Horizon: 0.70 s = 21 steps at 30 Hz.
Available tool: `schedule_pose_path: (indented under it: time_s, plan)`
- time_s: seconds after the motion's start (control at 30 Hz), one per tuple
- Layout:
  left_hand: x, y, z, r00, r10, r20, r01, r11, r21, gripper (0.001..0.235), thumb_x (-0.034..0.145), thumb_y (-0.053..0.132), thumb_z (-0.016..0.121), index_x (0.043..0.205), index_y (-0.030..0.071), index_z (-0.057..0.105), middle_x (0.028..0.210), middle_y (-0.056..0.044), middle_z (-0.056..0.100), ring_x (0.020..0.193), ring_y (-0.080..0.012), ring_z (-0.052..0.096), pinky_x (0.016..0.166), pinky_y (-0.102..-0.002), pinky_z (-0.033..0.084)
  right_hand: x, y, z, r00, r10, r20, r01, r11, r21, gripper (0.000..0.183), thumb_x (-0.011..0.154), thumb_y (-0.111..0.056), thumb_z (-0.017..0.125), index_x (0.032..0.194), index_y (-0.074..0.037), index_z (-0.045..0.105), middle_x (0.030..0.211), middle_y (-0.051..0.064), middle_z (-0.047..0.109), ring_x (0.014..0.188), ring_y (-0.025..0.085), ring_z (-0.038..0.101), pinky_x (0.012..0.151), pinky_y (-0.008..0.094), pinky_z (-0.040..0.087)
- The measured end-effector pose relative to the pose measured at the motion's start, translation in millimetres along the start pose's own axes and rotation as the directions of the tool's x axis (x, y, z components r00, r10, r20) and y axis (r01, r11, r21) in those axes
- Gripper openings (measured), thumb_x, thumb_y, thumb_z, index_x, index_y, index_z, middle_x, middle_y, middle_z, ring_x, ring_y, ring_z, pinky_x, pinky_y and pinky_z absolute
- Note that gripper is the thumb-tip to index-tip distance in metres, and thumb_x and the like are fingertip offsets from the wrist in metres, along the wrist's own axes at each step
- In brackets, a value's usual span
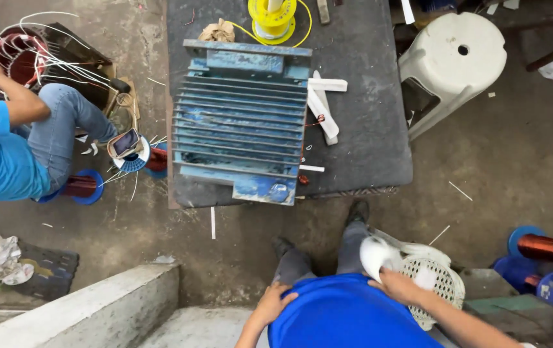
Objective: The person walks to a workbench and sits on a low stool. They repeatedly tear off short lengths of white insulation tape by hand and place them on the table next to a disassembled motor. Another person works on the motor windings in the background.
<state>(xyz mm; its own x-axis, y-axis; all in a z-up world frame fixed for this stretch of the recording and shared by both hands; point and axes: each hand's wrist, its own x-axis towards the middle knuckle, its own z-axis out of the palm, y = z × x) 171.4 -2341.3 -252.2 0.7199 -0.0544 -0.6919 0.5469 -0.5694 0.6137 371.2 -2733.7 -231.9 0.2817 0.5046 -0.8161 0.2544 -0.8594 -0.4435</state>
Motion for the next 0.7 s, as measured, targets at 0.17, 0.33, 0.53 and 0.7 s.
schedule_pose_path:
  time_s: [0.17,0.33,0.53,0.7]
  plan:
    - [-13.5,-11.3,0.7,0.991,0.118,-0.067,-0.12,0.992,-0.029,0.016,0.101,0.038,0.069,0.104,0.024,0.062,0.109,0.001,0.068,0.109,-0.0254,0.063,0.099,-0.043,0.041,-8.0,-30.0,35.9,0.988,0.054,-0.145,-0.011,0.96,0.28,0.037,0.106,-0.048,0.056,0.12,-0.018,0.072,0.124,0.004,0.081,0.115,0.021,0.075,0.102,0.034,0.055]
    - [-10.0,-24.9,-1.8,0.985,0.14,-0.104,-0.151,0.983,-0.105,0.013,0.106,0.033,0.06,0.104,0.021,0.055,0.098,-0.006,0.066,0.096,-0.0265,0.064,0.087,-0.04,0.048,-85.8,-94.5,-14.9,0.976,0.212,0.056,-0.193,0.71,0.677,0.033,0.109,-0.039,0.058,0.097,-0.013,0.074,0.101,0.005,0.079,0.094,0.017,0.07,0.092,0.031,0.054]
    - [-37.4,-34.2,26.2,0.996,0.031,-0.081,-0.051,0.966,-0.254,0.052,0.111,0.045,0.052,0.155,0.018,0.047,0.144,-0.006,0.068,0.133,-0.0206,0.066,0.117,-0.033,0.043,-68.7,-85.4,-30.3,0.994,-0.09,-0.063,0.104,0.958,0.267,0.036,0.104,-0.039,0.057,0.126,-0.024,0.081,0.132,-0.003,0.085,0.12,0.015,0.079,0.107,0.032,0.056]
    - [14.0,3.6,50.1,0.962,0.146,0.231,-0.111,0.982,-0.156,0.009,0.109,0.031,0.057,0.106,0.022,0.057,0.113,-0.006,0.067,0.107,-0.0207,0.063,0.1,-0.037,0.047,-42.6,-73.1,-80.7,0.977,-0.19,-0.095,0.185,0.981,-0.055,0.042,0.111,-0.053,0.056,0.106,-0.013,0.069,0.117,0.011,0.082,0.109,0.033,0.078,0.093,0.043,0.056]
